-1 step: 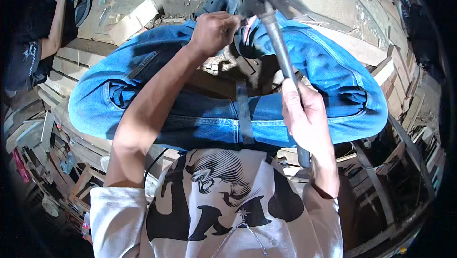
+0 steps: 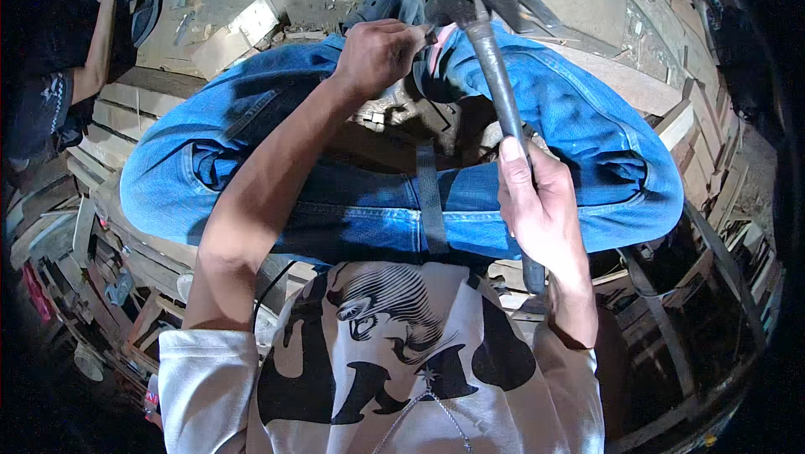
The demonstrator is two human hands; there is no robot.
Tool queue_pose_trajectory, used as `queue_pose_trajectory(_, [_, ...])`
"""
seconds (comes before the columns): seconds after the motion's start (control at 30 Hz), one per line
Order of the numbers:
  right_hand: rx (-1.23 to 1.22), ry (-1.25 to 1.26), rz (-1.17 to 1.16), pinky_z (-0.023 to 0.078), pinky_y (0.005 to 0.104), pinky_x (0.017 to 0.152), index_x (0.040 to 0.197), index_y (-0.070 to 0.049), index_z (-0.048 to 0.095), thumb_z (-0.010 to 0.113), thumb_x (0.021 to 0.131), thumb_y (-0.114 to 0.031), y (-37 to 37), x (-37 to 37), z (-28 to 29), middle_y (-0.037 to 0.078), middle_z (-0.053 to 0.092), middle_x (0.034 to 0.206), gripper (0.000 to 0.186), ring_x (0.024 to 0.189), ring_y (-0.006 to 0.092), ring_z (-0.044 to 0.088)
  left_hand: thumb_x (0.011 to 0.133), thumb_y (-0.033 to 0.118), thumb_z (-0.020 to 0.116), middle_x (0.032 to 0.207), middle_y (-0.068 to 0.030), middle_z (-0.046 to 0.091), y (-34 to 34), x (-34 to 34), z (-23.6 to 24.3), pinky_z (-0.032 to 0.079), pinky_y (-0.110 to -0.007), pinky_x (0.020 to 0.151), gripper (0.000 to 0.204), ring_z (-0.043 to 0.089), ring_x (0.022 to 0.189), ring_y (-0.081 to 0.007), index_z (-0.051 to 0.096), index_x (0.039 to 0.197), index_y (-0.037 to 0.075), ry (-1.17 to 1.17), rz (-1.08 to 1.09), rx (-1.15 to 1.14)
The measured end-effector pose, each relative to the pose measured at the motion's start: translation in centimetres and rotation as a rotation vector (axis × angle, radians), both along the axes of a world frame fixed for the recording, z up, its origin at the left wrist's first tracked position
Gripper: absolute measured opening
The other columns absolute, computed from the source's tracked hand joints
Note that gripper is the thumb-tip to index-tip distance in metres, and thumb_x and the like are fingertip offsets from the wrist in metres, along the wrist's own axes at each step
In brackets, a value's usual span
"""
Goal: The person sands a piece of wood with sandpaper, fits a nail into the wooden piece, and drives a nail into a workpiece using a hammer.
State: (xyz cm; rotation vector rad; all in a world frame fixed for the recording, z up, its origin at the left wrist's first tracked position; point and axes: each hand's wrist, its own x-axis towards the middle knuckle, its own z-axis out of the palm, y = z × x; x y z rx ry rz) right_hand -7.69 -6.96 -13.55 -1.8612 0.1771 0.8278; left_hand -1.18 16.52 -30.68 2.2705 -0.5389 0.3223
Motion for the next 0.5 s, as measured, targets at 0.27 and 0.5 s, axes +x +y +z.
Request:
queue_pose_trajectory(0.27, [0.015,0.05,0.001,0.036,0.0307,0.045,0.076,-0.001,0.053,0.051,0.101,-0.035,-0.2,-0.5,0.0,0.003,0.044,0.051,0.042,0.047,0.0091,0.043,0.078,0.005,0.063,0.077,-0.0091,0.068,-0.1,-0.2,0.3,0.055,-0.036,0.06,0.005,0.067,0.069,-0.0264,0.068,0.077,0.006,0.028,0.011,0.005])
queue_pose_trajectory(0.5, [-0.005,-0.002,0.012,0.037,0.0313,0.045,0.076,0.0,0.053,0.051,0.1,-0.034,0.2,-0.7,-0.4,0.005,0.044,0.05,0.041,0.047,0.0103,0.043,0.081,0.006,0.062,0.084,-0.0098,0.071,0.0,-0.7,1.0,0.056,-0.036,0.059,0.008,0.068,0.07,-0.026,0.069,0.076,0.007,0.119,0.035,0.049])
